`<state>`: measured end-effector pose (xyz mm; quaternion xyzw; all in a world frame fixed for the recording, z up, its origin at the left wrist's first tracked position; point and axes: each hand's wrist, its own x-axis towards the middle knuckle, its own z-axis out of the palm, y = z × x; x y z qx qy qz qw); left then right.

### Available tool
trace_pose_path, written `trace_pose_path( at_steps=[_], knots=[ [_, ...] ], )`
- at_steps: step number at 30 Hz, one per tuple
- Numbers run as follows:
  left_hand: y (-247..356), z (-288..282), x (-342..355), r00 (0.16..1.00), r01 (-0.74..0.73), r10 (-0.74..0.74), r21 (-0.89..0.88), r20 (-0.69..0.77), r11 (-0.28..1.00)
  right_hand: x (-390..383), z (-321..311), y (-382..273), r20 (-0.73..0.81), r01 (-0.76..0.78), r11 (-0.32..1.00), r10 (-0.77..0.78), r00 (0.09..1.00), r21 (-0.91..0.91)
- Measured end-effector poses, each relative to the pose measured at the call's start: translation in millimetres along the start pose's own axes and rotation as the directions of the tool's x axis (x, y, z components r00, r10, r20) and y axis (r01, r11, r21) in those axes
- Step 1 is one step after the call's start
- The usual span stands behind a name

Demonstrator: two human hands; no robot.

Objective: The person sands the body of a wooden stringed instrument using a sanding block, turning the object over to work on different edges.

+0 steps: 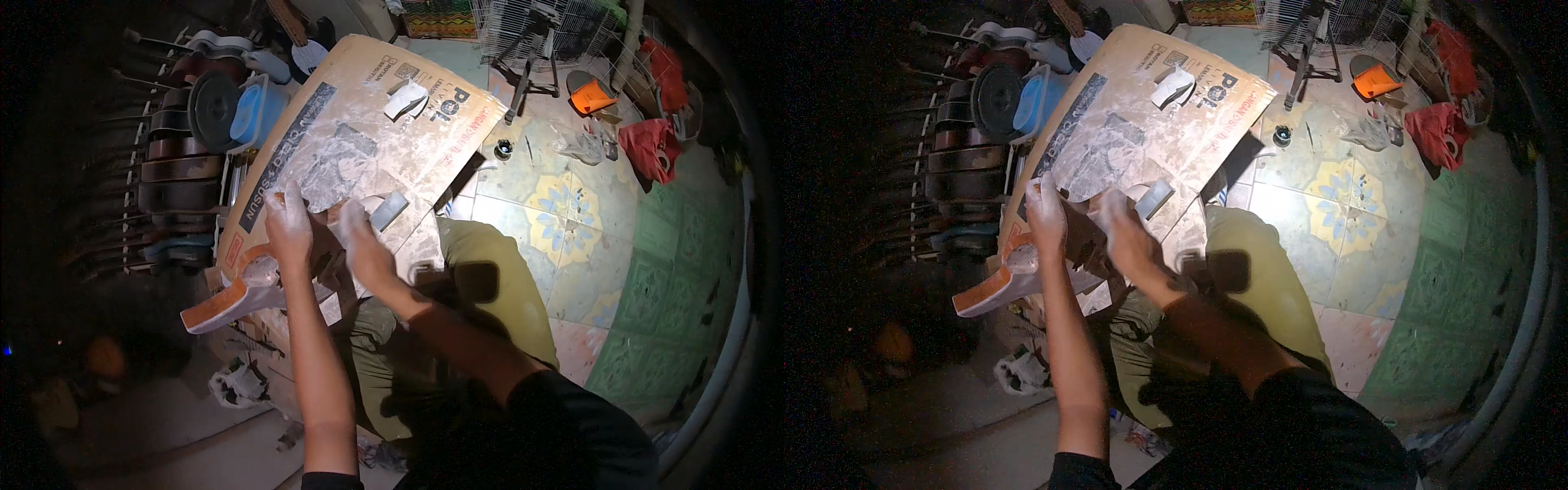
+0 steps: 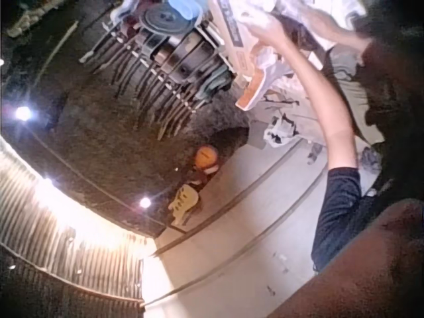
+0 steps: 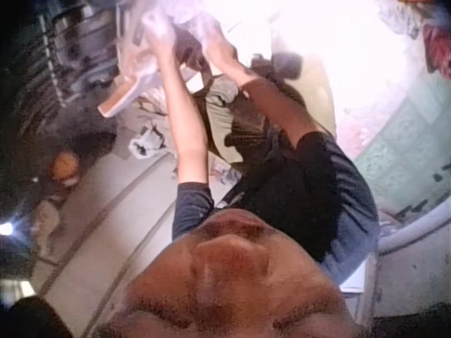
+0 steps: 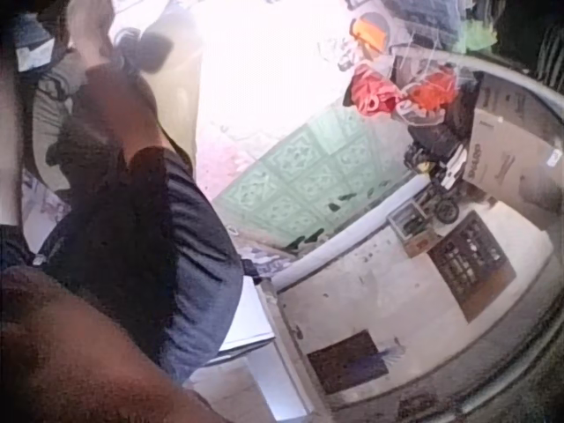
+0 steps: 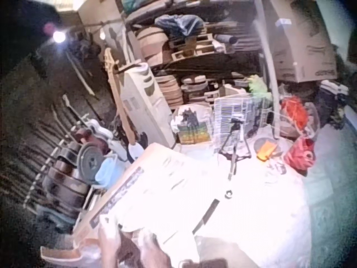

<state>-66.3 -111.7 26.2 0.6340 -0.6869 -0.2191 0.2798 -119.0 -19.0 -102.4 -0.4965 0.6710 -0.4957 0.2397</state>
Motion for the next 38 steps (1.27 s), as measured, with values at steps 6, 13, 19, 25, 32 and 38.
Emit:
trace_pose_path(
  at_steps=[6, 13, 19, 25, 32, 38],
  knots=[
    [4, 9, -5, 0.995, -0.071, 0.070, 0.002, -0.065, 0.998, 12, 5, 32, 0.094, -0.447, 0.857, 0.439, 0.894, 0.256],
    [-5, 7, -6, 0.997, -0.041, 0.040, -0.013, -0.062, 0.999, 7, -6, 12, 0.324, -0.554, 0.350, 0.535, 0.780, 0.755],
    [1, 4, -6, 0.996, -0.051, 0.051, -0.003, -0.070, 0.999, 5, -4, 9, 0.343, -0.619, 0.418, 0.565, 0.750, 0.665],
    [2, 5, -11, 0.999, -0.026, 0.026, 0.001, -0.039, 1.000, 2, -13, 8, 0.184, -0.249, 0.965, 0.232, 0.955, 0.078],
    [-5, 14, -12, 0.996, -0.059, 0.058, -0.016, -0.071, 0.998, 9, -21, -3, 0.018, -0.142, 0.988, 0.141, 0.990, 0.065],
    [4, 9, -12, 0.999, -0.043, 0.043, -0.002, -0.020, 0.999, 27, -26, 34, 0.113, -0.227, 0.967, 0.214, 0.970, 0.116]
  ],
)
